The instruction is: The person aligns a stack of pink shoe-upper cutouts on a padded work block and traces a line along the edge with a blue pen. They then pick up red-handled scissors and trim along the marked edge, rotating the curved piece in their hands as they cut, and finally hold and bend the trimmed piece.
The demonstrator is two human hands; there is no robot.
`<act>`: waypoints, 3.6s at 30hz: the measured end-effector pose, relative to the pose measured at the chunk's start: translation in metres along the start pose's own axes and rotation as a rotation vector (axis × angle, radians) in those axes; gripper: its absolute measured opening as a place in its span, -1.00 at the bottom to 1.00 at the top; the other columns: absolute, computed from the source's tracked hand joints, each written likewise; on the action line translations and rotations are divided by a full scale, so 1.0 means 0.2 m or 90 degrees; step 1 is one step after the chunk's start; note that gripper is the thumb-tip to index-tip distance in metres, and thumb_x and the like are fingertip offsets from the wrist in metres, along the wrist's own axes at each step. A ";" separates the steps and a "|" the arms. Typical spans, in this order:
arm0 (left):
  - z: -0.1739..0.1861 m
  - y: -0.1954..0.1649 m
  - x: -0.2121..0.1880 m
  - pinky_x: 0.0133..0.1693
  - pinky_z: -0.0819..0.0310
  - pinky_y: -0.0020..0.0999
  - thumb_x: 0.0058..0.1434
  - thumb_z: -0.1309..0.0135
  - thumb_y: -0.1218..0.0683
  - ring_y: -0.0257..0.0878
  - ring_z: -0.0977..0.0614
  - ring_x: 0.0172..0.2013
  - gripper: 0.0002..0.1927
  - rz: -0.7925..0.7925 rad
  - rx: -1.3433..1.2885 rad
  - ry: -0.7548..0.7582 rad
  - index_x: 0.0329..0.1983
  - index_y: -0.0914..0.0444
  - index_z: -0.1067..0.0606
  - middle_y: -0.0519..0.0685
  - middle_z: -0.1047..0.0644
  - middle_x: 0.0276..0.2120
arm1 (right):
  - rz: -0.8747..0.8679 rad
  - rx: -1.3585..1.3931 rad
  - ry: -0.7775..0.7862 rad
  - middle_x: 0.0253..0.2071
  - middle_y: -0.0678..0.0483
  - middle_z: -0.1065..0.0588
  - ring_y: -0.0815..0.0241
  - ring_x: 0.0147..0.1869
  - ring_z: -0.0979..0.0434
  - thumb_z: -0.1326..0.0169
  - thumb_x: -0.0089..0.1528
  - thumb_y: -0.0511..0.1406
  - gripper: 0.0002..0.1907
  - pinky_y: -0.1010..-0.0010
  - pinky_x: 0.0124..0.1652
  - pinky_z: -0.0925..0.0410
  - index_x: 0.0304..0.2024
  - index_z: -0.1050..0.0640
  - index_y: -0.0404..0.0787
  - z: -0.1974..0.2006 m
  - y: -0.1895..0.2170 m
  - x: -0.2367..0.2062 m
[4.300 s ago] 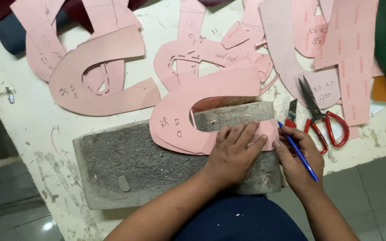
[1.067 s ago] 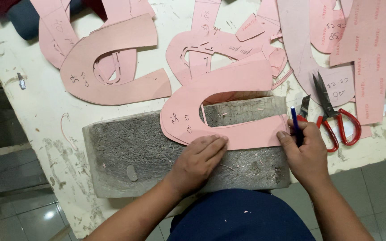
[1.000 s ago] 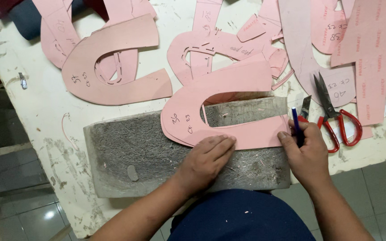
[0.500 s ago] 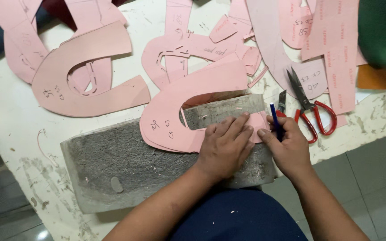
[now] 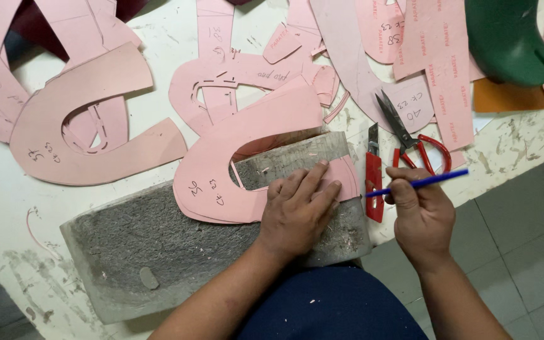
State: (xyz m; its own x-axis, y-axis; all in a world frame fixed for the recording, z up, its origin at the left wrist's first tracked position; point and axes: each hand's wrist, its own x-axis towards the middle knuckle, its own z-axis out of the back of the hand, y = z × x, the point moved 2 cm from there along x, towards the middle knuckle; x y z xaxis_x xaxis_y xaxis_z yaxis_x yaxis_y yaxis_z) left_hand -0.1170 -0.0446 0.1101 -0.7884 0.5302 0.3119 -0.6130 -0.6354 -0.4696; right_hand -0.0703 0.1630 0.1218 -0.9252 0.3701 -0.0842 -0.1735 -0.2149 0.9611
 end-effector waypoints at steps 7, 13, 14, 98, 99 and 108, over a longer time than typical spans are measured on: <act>0.01 0.00 0.00 0.07 -0.24 -0.17 0.27 -0.20 -0.03 -0.09 -0.47 0.13 -0.63 -0.004 -0.004 0.005 0.12 0.13 -0.57 0.07 -0.45 0.29 | 0.106 -0.066 0.057 0.01 -0.01 -0.50 0.24 0.08 -0.54 0.00 0.40 -0.45 -0.84 0.44 0.08 -0.42 0.01 -0.54 -0.32 -0.08 0.07 0.00; 0.01 0.00 0.01 0.10 -0.22 -0.16 0.31 -0.18 -0.04 -0.08 -0.47 0.15 -0.65 -0.009 0.006 -0.007 0.12 0.15 -0.57 0.07 -0.45 0.30 | -0.022 -0.248 0.051 -0.24 0.04 -0.52 0.32 -0.21 -0.51 -0.02 0.33 -0.42 -0.83 0.51 -0.17 -0.38 -0.05 -0.58 -0.32 -0.07 0.00 0.07; 0.01 0.00 0.01 0.11 -0.22 -0.16 0.32 -0.17 -0.04 -0.08 -0.47 0.15 -0.65 -0.013 0.006 -0.010 0.13 0.15 -0.58 0.07 -0.45 0.30 | -0.100 -0.189 0.061 -0.31 0.07 -0.50 0.34 -0.28 -0.48 -0.06 0.31 -0.40 -0.81 0.52 -0.24 -0.36 -0.05 -0.59 -0.30 -0.08 -0.03 0.06; -0.01 0.00 -0.01 0.34 -0.19 -0.13 0.28 -0.14 0.16 -0.08 -0.42 0.32 -0.60 0.097 -0.220 -0.030 0.20 0.17 -0.52 0.02 -0.44 0.34 | -0.032 -0.368 0.134 -0.26 -0.02 -0.44 0.13 -0.25 -0.47 -0.30 0.13 -0.18 -0.58 0.32 -0.22 -0.35 -0.11 -0.54 -0.33 -0.08 -0.03 0.05; 0.02 0.04 -0.01 0.34 -0.16 -0.10 0.25 -0.14 0.18 -0.07 -0.41 0.33 -0.59 0.110 -0.146 -0.048 0.19 0.16 -0.52 0.02 -0.44 0.32 | -0.050 -0.358 0.134 -0.27 -0.02 -0.43 0.13 -0.26 -0.45 -0.31 0.13 -0.18 -0.59 0.31 -0.22 -0.35 -0.13 -0.54 -0.34 -0.08 -0.04 0.06; 0.43 0.54 -0.01 0.05 -0.49 -0.22 0.25 -0.08 0.10 -0.12 -0.62 -0.05 -0.51 0.465 -0.206 -0.054 0.27 0.28 -0.46 0.08 -0.59 -0.04 | -0.098 -0.325 0.106 -0.32 0.07 -0.49 0.26 -0.33 -0.40 -0.31 0.13 -0.21 -0.55 0.42 -0.30 -0.33 -0.06 -0.49 -0.34 -0.06 -0.04 0.04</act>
State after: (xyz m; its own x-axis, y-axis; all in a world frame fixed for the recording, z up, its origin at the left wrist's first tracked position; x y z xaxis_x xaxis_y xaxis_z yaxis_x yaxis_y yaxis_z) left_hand -0.1851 -0.1629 0.1305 -0.9937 -0.0092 -0.1114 0.0943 -0.6039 -0.7914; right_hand -0.0791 0.1575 0.1098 -0.9102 0.2922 -0.2936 -0.4134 -0.5953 0.6890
